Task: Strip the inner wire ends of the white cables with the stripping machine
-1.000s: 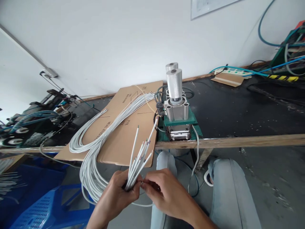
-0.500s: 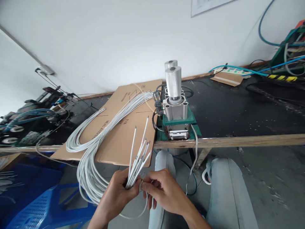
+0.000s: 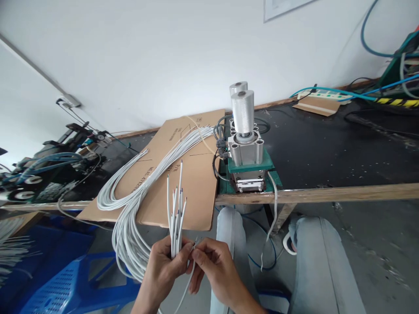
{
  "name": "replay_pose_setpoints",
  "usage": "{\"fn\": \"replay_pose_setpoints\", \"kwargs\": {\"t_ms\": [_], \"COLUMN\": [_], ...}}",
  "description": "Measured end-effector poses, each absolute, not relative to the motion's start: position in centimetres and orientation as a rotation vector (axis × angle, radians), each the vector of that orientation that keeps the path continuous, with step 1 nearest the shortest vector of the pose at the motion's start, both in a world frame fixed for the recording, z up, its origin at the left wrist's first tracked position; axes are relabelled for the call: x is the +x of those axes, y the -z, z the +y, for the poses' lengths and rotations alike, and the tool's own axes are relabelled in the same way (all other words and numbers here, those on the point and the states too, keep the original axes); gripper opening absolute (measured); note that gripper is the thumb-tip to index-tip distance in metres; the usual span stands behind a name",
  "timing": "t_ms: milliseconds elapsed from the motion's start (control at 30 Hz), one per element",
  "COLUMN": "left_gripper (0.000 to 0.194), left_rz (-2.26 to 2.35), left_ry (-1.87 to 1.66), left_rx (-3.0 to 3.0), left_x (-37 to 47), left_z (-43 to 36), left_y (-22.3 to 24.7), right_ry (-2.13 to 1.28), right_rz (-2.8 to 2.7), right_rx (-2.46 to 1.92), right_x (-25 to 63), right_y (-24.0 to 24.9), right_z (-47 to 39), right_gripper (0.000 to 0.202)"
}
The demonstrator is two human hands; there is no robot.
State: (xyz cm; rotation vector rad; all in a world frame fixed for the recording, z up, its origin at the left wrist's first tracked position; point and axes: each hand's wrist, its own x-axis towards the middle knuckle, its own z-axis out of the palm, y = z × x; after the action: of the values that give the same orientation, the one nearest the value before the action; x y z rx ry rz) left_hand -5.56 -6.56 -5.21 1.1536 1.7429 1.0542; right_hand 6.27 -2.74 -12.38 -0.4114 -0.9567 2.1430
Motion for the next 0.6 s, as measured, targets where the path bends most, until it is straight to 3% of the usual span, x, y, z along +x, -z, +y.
{"fn": "replay_pose_setpoints", "kwargs": {"t_ms": [600], "left_gripper": [0.037], "left_rz": [1.782], "left_ry": [-1.192], "left_rx": [1.200], "left_x": [-5.6], "left_z": [-7.2], "left_y": [7.1], "right_ry": [-2.042], "right_rz": [-0.969], "right_rx": [-0.484], "right_x": [6.1], "right_y": [13.0], "right_z": [-3.9], "right_gripper": [0.047]}}
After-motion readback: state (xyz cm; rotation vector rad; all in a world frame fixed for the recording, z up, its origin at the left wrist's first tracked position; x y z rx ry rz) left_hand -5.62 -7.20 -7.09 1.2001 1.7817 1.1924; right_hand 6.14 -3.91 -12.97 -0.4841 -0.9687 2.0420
